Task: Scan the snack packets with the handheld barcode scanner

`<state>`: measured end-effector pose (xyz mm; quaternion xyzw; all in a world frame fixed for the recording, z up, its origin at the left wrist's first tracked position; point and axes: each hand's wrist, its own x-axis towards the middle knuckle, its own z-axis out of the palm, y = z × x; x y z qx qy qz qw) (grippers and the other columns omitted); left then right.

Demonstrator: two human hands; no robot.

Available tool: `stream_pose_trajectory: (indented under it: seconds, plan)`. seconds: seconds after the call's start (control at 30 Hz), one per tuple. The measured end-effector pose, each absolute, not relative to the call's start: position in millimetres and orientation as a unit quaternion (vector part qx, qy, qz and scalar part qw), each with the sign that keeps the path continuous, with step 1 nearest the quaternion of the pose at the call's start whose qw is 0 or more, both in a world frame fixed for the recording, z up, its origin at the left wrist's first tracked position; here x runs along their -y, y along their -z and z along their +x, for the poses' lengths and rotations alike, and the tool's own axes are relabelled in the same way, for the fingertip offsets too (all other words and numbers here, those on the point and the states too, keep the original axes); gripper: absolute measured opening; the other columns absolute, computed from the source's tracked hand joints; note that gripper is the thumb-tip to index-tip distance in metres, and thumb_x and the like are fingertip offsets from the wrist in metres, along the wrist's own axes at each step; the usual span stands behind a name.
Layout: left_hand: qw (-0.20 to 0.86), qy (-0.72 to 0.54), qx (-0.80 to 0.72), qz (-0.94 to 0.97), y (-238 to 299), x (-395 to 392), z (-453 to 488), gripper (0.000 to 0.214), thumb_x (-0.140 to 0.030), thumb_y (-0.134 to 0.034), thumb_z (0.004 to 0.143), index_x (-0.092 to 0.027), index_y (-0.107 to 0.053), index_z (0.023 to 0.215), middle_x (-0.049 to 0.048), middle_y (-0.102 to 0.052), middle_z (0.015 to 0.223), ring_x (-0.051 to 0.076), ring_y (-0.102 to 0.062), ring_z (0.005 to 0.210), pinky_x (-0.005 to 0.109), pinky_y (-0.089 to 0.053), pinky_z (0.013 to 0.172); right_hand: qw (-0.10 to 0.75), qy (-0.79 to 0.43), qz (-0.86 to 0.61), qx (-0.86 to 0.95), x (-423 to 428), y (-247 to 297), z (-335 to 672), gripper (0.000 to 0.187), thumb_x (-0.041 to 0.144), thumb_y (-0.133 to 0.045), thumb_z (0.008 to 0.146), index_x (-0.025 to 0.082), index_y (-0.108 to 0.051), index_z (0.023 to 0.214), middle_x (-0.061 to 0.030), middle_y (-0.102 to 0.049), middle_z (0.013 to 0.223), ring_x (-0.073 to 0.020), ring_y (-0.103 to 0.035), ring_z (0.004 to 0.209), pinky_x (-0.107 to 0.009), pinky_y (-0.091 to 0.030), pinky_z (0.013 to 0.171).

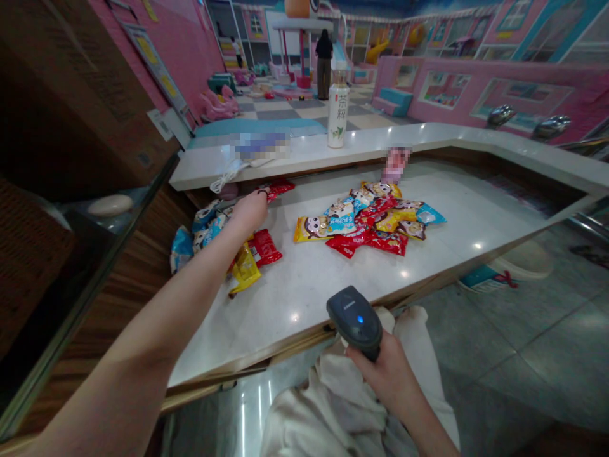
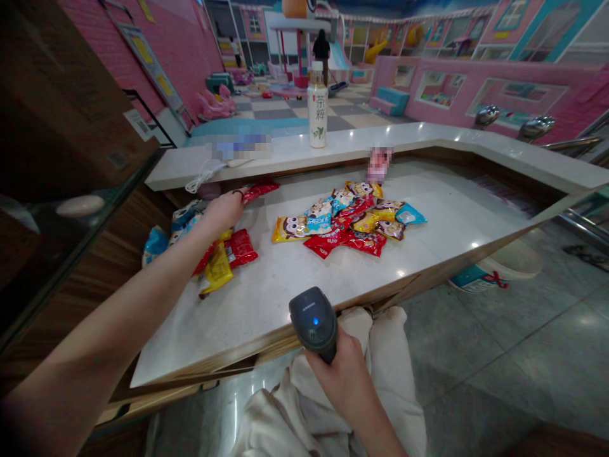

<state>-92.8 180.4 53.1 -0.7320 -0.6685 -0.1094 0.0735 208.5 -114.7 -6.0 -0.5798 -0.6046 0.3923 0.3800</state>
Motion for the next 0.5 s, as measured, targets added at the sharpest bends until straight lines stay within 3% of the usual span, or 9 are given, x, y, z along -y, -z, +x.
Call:
stream_pose_trajectory:
  seconds: [0.1,0.2,0.3,0.4,0.5]
  plan:
    - [0.009,0.226,0.656,-0.72,-64.4,-150.9,-82.4,0.037,-0.021,-0.045,0.094,-0.014,-0.061,0.127,0.0193,-0.069,0.119,0.032,-0.066,0.11,0.043,-0.047,0.098,0.37,-0.4,-0.585,0.601,118.1,-3.1,206.9,0.016,0.023,-0.064,0.08,0.016,-0.071,0.093,-0.0057,-0.075,0.074,-0.0271,-0.073,0.078,-0.029,-0.055,0.065]
    - [-0.164,0.397,0.638,-0.639,-61.7,-117.4,-68.4,0.023,-0.03,-0.058,0.091,-0.014,-0.07,0.101,0.0157,-0.073,0.107,0.032,-0.067,0.108,0.045,-0.047,0.1,0.364,-0.403,-0.59,0.598,121.5,-7.8,206.3,0.016,0.025,-0.065,0.081,0.016,-0.071,0.093,-0.0033,-0.071,0.064,-0.0261,-0.072,0.068,-0.027,-0.052,0.056]
    - [-0.335,0.511,0.581,-0.538,-45.6,-78.2,-48.8,0.029,-0.04,-0.056,0.093,-0.014,-0.069,0.098,0.0119,-0.075,0.097,0.027,-0.071,0.096,0.043,-0.056,0.09,0.362,-0.406,-0.591,0.595,124.6,-6.7,207.0,0.017,0.026,-0.065,0.082,0.015,-0.071,0.093,-0.0019,-0.069,0.059,-0.0244,-0.07,0.06,-0.026,-0.049,0.05]
    - [-0.538,0.591,0.473,-0.371,-22.7,-38.5,-27.8,0.024,-0.032,-0.063,0.09,-0.013,-0.069,0.103,0.0121,-0.075,0.1,0.023,-0.072,0.092,0.041,-0.058,0.089,0.369,-0.403,-0.595,0.59,127.3,-2.6,208.3,0.018,0.027,-0.065,0.082,0.015,-0.071,0.093,-0.0016,-0.069,0.059,-0.0233,-0.069,0.058,-0.025,-0.048,0.049]
    - [-0.624,0.61,0.423,-0.243,0.6,-9.5,-13.3,0.017,-0.021,-0.068,0.086,-0.013,-0.07,0.101,0.0125,-0.075,0.106,0.021,-0.073,0.092,0.039,-0.059,0.092,0.372,-0.4,-0.598,0.587,128.9,-0.5,208.9,0.017,0.028,-0.066,0.081,0.016,-0.071,0.092,-0.0009,-0.068,0.057,-0.0231,-0.069,0.058,-0.025,-0.047,0.048]
